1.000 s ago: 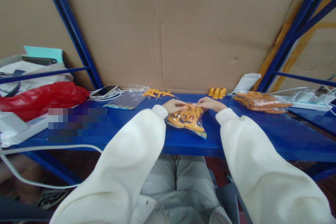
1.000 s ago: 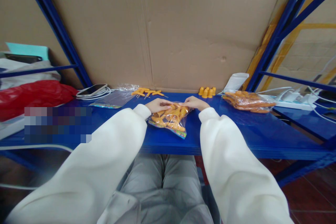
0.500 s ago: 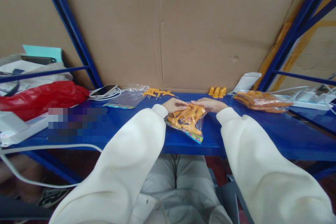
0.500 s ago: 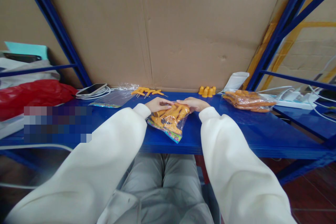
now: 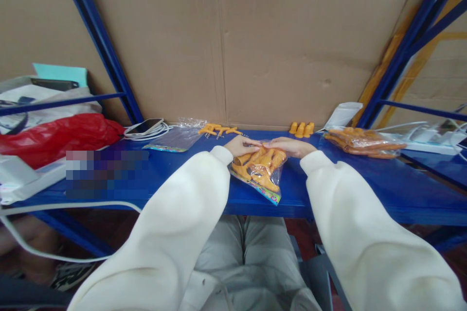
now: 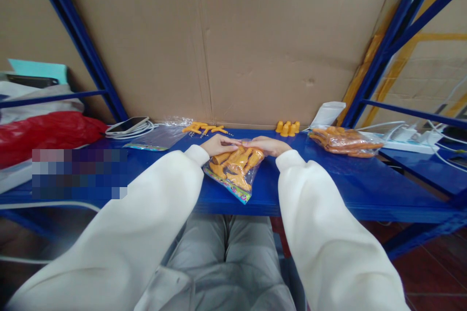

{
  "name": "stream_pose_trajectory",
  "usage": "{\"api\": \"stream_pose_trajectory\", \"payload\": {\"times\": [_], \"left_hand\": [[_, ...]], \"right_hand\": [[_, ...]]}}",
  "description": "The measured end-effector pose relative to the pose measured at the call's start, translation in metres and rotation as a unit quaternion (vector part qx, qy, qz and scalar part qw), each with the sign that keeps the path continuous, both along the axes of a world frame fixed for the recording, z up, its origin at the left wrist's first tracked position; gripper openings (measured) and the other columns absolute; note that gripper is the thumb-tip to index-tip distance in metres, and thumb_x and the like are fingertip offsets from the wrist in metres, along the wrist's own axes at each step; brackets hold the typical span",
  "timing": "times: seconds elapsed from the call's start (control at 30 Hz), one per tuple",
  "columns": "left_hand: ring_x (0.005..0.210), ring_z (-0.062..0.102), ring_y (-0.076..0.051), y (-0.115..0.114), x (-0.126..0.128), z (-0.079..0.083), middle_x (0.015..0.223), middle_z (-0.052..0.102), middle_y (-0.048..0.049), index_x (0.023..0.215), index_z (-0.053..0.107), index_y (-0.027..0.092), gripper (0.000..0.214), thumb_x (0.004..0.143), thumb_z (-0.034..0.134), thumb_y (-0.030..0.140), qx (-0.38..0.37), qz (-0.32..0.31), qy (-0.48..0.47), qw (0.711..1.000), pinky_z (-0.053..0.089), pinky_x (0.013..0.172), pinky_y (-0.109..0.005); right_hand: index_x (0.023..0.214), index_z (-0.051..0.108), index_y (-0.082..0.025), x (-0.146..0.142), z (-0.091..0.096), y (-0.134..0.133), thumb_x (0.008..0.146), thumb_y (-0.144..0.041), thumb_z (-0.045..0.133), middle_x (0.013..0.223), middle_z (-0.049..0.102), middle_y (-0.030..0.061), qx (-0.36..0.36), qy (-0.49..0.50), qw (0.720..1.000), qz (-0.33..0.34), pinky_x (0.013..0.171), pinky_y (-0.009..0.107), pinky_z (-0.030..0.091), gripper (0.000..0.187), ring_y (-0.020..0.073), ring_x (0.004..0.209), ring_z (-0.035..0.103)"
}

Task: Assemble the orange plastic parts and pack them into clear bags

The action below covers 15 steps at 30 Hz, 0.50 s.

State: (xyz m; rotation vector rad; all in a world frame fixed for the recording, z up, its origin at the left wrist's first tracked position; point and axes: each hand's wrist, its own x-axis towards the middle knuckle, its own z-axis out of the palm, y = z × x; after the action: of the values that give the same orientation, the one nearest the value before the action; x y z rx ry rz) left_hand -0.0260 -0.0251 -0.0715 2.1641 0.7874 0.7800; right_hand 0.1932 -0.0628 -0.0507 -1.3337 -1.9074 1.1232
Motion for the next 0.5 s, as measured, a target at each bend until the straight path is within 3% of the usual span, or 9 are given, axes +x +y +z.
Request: {"api": "stream_pose_trajectory", "payload": {"times": [0.07,0.23,0.33,0.4,0.5], "left_hand": [[0.115,0.069,-0.026,0.0,-0.001,0.001,0.119,0.075,-0.0069,0.102,0.079,0.019,0.037,0.078,0.076,0.045,0.018,0.026,0.009,0.999,0.05,0.109,-0.044],[0.098,0.074,-0.026,0.003,-0.003,0.004,0.099,0.08,-0.008,0.091,0.081,0.015,0.031,0.085,0.066,0.041,0.049,0.135,0.015,0.989,0.057,0.095,-0.038],[0.094,0.074,-0.025,0.007,-0.006,0.005,0.092,0.08,-0.0083,0.085,0.08,0.014,0.035,0.09,0.059,0.041,0.073,0.195,0.0,0.978,0.056,0.092,-0.035],[0.093,0.074,-0.025,0.01,-0.008,0.005,0.092,0.08,-0.0094,0.087,0.08,0.013,0.037,0.093,0.054,0.039,0.086,0.239,-0.024,0.967,0.056,0.091,-0.034],[0.091,0.074,-0.023,0.015,-0.011,0.005,0.097,0.08,-0.011,0.097,0.078,0.012,0.037,0.095,0.048,0.034,0.097,0.309,-0.065,0.944,0.056,0.087,-0.034]], "right_hand": [[0.085,0.076,-0.015,-0.002,0.001,0.001,0.084,-0.039,0.074,0.093,0.079,0.0107,-0.033,0.03,0.999,-0.008,0.08,0.033,0.061,0.025,0.0244,0.088,0.075],[0.086,0.075,-0.017,0.001,0.004,0.008,0.082,-0.034,0.074,0.098,0.079,0.0117,0.041,0.036,0.994,-0.092,0.083,0.037,0.06,0.018,0.0282,0.095,0.075],[0.084,0.075,-0.018,0.012,0.007,0.013,0.081,-0.027,0.073,0.099,0.079,0.0126,0.043,0.111,0.986,-0.114,0.083,0.041,0.06,0.01,0.0304,0.097,0.074],[0.078,0.073,-0.018,0.021,0.011,0.017,0.079,-0.02,0.073,0.096,0.079,0.0125,0.028,0.182,0.971,-0.153,0.084,0.04,0.059,0.002,0.0294,0.096,0.073],[0.074,0.067,-0.016,0.038,0.018,0.024,0.079,-0.015,0.07,0.087,0.076,0.0108,0.046,0.289,0.929,-0.228,0.079,0.033,0.058,0.006,0.0223,0.085,0.073]]}}
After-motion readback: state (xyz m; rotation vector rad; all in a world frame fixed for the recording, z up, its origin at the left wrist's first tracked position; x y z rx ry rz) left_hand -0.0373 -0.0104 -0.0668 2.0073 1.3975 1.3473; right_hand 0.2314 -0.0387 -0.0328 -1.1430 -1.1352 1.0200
